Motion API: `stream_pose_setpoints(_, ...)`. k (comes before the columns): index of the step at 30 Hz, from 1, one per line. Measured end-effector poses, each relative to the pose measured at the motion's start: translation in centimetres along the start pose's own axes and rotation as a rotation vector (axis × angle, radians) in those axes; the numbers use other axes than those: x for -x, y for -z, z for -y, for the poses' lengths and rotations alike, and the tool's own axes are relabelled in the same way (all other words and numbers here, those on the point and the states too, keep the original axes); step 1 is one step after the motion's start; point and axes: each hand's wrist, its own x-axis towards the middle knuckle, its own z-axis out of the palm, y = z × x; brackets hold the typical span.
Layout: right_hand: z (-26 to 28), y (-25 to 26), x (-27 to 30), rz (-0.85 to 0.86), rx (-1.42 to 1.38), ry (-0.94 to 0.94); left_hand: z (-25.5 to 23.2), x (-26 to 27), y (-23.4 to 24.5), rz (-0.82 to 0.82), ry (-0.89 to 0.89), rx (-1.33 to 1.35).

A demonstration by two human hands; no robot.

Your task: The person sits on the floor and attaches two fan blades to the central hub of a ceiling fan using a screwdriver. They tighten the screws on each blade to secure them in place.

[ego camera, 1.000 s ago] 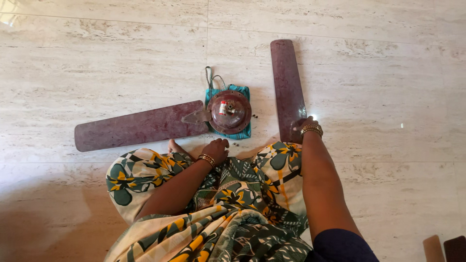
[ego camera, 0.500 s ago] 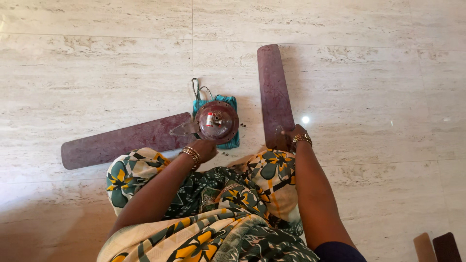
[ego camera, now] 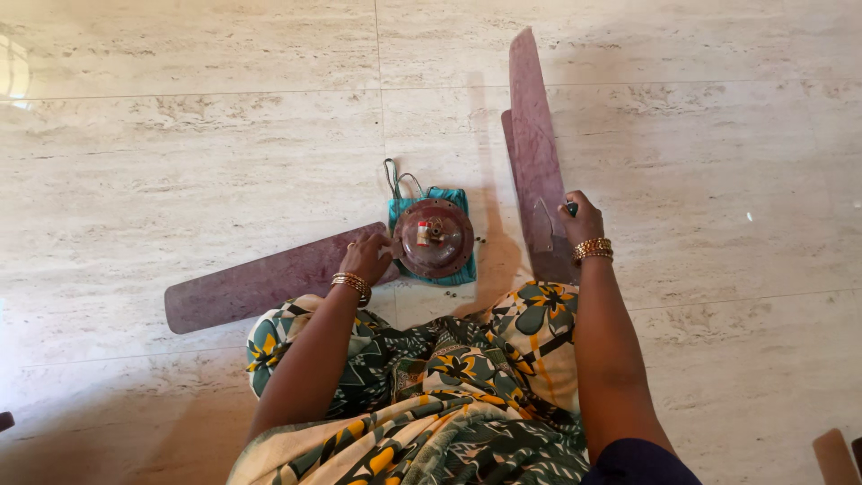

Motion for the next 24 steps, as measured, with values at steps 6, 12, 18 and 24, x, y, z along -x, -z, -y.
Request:
stream_pose_setpoints(6,5.5,-3.6,-6.3,0.158,-0.510,-0.015,-0.4,-2.5,-2.8,0.047,0.063,-0.162)
stream_pose_setpoints(12,9.7,-9.4,-8.0,0.428,-0.867,-0.185,0.0,-3.5,-4.3,0.105,0.128,-0.307)
stream_pose_setpoints(18,11.1,-12.5,-8.2,0.528,-0.863,-0.336,0.3,-4.1,-4.7,0.189,0.172,-0.350)
stream_pose_setpoints(24,10.8,-14.5,-8.4,0.571,-0.881,-0.359,0.0,-4.2,-4.8,0.216,0.202,-0.281)
